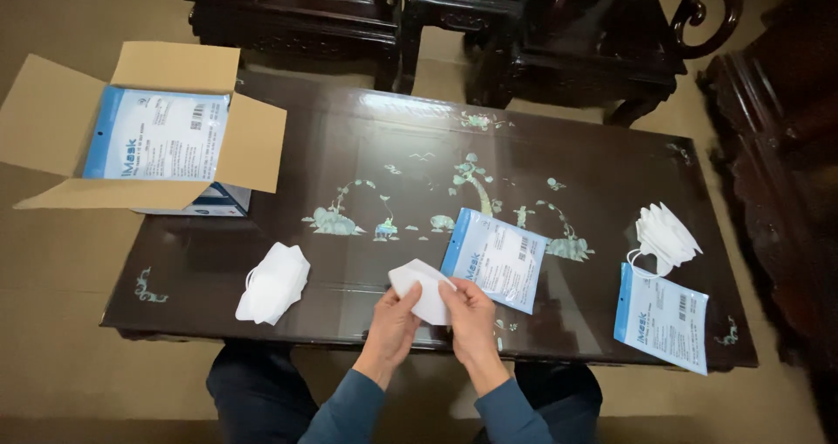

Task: Packing individual face masks into small plastic bags

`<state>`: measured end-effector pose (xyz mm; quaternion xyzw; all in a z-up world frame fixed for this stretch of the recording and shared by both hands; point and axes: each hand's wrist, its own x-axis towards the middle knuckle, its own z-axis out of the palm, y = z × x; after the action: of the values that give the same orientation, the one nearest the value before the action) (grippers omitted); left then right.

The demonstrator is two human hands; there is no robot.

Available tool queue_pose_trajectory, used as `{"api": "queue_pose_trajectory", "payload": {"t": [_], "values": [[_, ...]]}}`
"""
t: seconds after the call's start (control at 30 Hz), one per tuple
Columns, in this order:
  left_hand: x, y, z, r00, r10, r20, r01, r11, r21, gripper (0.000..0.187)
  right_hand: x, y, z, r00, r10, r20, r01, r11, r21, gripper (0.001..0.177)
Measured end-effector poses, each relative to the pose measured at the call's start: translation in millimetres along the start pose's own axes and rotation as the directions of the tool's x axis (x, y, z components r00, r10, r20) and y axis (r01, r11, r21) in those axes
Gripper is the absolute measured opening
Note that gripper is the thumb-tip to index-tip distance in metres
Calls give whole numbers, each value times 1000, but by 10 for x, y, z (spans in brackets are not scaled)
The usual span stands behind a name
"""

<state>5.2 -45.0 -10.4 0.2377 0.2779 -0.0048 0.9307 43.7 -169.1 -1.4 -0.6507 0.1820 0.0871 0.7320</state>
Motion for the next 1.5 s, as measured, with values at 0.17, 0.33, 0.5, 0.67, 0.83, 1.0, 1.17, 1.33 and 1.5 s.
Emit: {"api": "queue_pose_trajectory", "payload": {"t": [0.17, 0.33, 0.5, 0.67, 0.83, 1.0, 1.17, 1.33, 1.5], "values": [[42, 227, 203, 989, 23, -146, -3, 990, 138, 38, -322, -922, 219, 996, -18, -88, -26, 883, -468, 28], [54, 371, 151, 968, 122, -221, 6, 863, 505, 28, 545, -354, -57, 767, -606, 211, 422, 229, -877, 64], [-13, 379, 247, 966, 153, -207, -37, 879, 476, 27, 462, -243, -45, 750, -603, 270, 373, 49, -926, 66], [-114, 445, 352, 959, 164, -230, -35, 877, 480, 28, 487, -164, -116, 769, -585, 260, 344, 36, -938, 36], [132, 178, 127, 979, 116, -170, -15, 863, 504, 26, 373, -133, -220, 716, -566, 407, 473, -36, -881, 13], [117, 115, 384, 989, 99, -110, -15, 807, 591, 26, 240, -7, -309, 703, -524, 482, 542, -44, -839, 13], [377, -10, 203, 990, 88, -114, 11, 742, 670, 31, 245, 93, -324, 662, -603, 446, 592, 56, -804, 12], [92, 220, 486, 998, 30, -61, 26, 657, 753, 18, 207, 86, -399, 690, -562, 457, 697, 343, -630, 15], [41, 144, 545, 994, 73, -76, 13, 634, 773, 20, 112, 108, -366, 563, -638, 525, 769, 172, -616, 8]]}}
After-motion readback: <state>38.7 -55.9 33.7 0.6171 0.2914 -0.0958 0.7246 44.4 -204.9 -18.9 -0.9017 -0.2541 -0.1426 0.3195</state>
